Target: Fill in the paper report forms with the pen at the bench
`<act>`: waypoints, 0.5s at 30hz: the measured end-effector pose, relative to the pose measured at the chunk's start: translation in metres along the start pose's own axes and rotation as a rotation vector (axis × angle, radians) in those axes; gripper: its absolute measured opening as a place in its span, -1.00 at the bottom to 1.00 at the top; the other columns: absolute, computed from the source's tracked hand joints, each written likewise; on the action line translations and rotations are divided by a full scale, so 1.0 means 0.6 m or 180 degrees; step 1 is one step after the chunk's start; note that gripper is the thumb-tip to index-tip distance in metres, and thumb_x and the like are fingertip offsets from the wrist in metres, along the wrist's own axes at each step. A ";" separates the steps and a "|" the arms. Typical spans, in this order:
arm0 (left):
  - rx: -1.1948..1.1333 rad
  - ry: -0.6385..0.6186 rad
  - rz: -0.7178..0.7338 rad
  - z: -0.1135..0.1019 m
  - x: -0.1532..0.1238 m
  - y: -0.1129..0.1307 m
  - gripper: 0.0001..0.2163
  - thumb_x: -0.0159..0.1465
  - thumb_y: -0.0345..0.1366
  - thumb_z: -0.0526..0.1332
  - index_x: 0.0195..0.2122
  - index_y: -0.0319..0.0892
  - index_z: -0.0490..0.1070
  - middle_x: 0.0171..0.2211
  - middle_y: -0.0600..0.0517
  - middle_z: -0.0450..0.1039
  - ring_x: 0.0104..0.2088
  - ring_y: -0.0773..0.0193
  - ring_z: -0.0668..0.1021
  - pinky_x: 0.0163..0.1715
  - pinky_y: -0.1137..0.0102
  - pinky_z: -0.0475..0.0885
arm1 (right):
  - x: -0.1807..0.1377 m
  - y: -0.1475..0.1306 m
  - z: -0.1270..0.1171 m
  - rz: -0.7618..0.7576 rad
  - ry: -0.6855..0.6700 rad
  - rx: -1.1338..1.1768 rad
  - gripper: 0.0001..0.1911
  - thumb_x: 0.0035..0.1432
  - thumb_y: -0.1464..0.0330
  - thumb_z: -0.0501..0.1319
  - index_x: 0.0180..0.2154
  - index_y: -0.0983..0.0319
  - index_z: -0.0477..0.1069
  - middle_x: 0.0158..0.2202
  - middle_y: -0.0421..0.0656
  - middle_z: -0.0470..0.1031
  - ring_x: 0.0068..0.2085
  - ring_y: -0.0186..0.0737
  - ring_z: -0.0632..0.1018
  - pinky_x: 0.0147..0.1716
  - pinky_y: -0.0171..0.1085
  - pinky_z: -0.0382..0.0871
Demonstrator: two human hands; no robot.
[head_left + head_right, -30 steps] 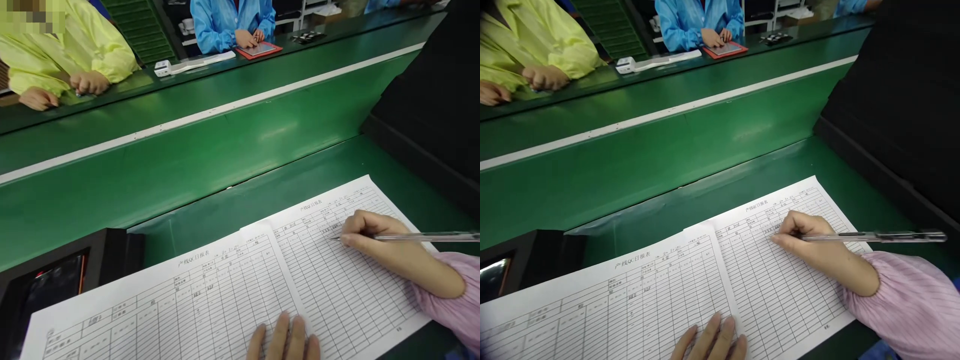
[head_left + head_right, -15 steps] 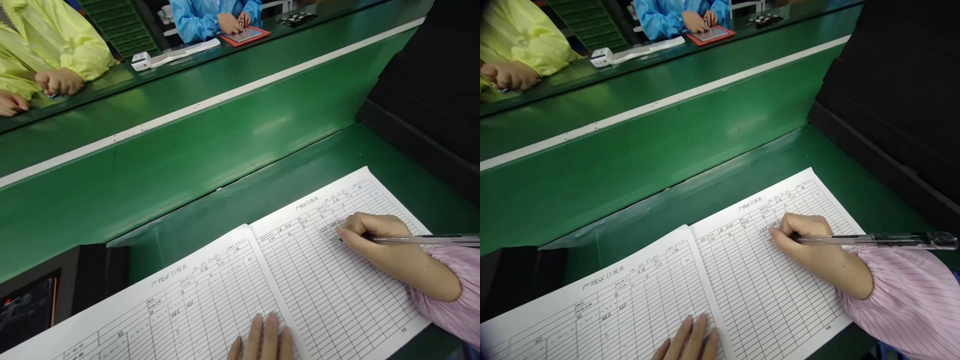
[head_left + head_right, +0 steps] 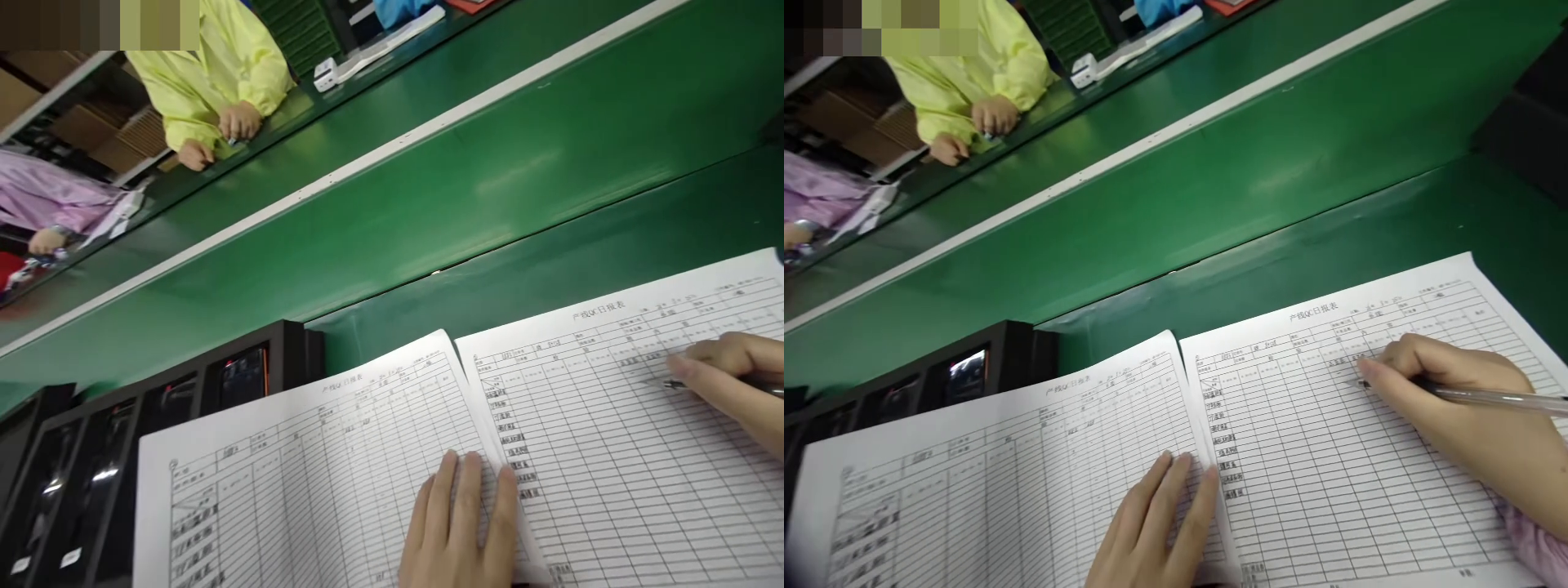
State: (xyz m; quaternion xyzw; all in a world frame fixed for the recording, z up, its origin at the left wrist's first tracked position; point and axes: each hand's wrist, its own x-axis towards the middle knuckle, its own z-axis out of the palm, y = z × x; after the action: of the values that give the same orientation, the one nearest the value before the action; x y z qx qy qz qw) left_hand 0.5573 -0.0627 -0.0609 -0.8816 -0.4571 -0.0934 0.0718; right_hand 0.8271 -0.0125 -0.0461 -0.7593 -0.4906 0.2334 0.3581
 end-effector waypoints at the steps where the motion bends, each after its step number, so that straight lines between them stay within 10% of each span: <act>1: -0.0038 0.0025 -0.0073 -0.004 0.007 0.006 -0.56 0.43 -0.06 -0.20 0.00 -0.10 0.40 -0.04 0.02 0.52 -0.01 0.12 0.50 -0.15 0.27 0.45 | 0.001 0.002 0.001 -0.0093 0.0010 -0.0043 -0.37 -0.13 -0.24 0.23 -0.76 0.12 0.19 -0.78 -0.22 0.20 -0.71 -0.30 0.19 -0.72 -0.19 -0.07; 5: -0.0267 0.0150 -0.0185 -0.011 0.040 0.039 -0.51 0.43 -0.14 -0.29 -0.20 -0.16 0.42 -0.06 -0.01 0.51 -0.15 0.17 0.52 -0.28 0.28 0.51 | 0.004 0.007 -0.001 -0.0123 0.0051 -0.0077 -0.36 -0.12 -0.25 0.22 -0.77 0.12 0.18 -0.77 -0.21 0.21 -0.70 -0.29 0.21 -0.70 -0.18 -0.05; 15: -0.0410 -0.0140 -0.0278 0.005 0.058 0.078 -0.57 0.00 0.05 0.37 -0.30 -0.20 0.43 0.02 -0.09 0.46 -0.30 0.15 0.45 -0.41 0.21 0.54 | 0.010 0.040 -0.009 -0.0289 -0.0090 -0.0097 -0.32 -0.17 -0.35 0.14 -0.76 0.10 0.25 -0.74 -0.18 0.30 -0.71 -0.26 0.27 -0.74 -0.21 -0.02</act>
State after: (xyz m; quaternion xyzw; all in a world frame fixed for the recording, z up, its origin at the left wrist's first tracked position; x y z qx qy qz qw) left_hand 0.6158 -0.0612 -0.0578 -0.8655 -0.4895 -0.1063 0.0007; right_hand 0.8471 -0.0149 -0.0613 -0.7382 -0.5331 0.2201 0.3498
